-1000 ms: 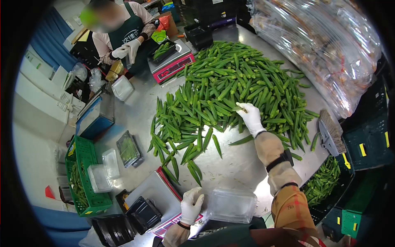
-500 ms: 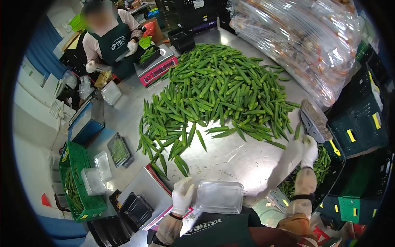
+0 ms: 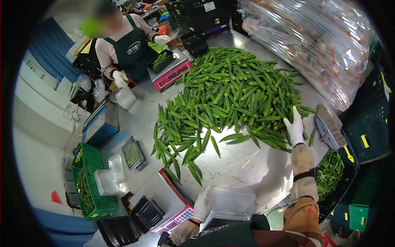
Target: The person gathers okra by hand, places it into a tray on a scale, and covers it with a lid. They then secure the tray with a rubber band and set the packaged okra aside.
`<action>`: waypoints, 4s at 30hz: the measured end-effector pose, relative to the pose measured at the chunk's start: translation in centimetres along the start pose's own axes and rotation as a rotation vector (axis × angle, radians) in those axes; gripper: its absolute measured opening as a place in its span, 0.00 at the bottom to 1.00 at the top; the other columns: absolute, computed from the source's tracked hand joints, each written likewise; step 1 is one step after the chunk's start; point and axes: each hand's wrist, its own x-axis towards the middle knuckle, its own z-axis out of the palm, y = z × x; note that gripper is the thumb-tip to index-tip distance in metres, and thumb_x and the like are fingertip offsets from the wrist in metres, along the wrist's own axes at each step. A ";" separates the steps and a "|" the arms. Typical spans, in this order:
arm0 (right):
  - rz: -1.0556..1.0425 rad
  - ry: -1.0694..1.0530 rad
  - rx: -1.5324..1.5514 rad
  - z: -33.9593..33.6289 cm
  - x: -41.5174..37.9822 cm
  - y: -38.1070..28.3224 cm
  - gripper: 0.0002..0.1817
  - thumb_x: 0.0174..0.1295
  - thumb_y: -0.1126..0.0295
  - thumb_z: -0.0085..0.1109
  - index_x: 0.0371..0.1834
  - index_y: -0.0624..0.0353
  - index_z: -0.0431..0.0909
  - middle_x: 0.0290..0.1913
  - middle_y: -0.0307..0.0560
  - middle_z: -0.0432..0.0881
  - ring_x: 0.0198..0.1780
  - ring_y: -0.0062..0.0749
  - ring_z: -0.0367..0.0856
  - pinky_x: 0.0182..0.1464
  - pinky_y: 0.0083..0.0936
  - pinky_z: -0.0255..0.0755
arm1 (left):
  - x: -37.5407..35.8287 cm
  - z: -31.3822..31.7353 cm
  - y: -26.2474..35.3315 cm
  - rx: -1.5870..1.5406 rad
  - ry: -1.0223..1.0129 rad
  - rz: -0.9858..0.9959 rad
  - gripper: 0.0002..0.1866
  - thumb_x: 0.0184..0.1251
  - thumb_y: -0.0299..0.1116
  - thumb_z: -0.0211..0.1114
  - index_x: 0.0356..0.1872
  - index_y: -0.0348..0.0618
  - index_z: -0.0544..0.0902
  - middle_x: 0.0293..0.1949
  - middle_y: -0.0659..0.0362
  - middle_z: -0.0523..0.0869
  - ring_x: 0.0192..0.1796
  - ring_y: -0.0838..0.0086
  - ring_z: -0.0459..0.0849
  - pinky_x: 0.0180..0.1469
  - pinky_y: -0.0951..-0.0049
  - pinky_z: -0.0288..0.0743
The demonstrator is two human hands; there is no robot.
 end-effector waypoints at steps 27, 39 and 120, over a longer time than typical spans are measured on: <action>-0.102 -0.434 -0.058 6.3 -10.7 -11.7 0.47 0.44 0.53 0.73 0.72 0.23 0.63 0.68 0.67 0.64 0.64 0.63 0.69 0.62 0.43 0.71 | -2.1 2.0 -2.0 -0.031 0.035 0.014 0.26 0.62 0.21 0.58 0.64 0.37 0.72 0.54 0.43 0.80 0.55 0.52 0.81 0.58 0.64 0.74; -0.867 -0.805 -0.388 9.4 -21.7 -20.9 0.50 0.48 0.45 0.71 0.76 0.35 0.57 0.78 0.47 0.55 0.73 0.49 0.61 0.66 0.68 0.56 | -6.3 3.3 -2.6 0.029 0.075 -0.002 0.29 0.61 0.23 0.59 0.67 0.37 0.69 0.53 0.42 0.81 0.51 0.51 0.82 0.53 0.61 0.76; 0.562 -0.730 0.754 -15.3 -11.1 2.7 0.15 0.61 0.66 0.61 0.48 0.62 0.76 0.26 0.37 0.74 0.19 0.20 0.69 0.20 0.17 0.61 | -7.4 2.5 -2.8 -0.229 0.034 -0.263 0.25 0.64 0.30 0.62 0.63 0.42 0.74 0.38 0.47 0.86 0.39 0.59 0.86 0.44 0.64 0.79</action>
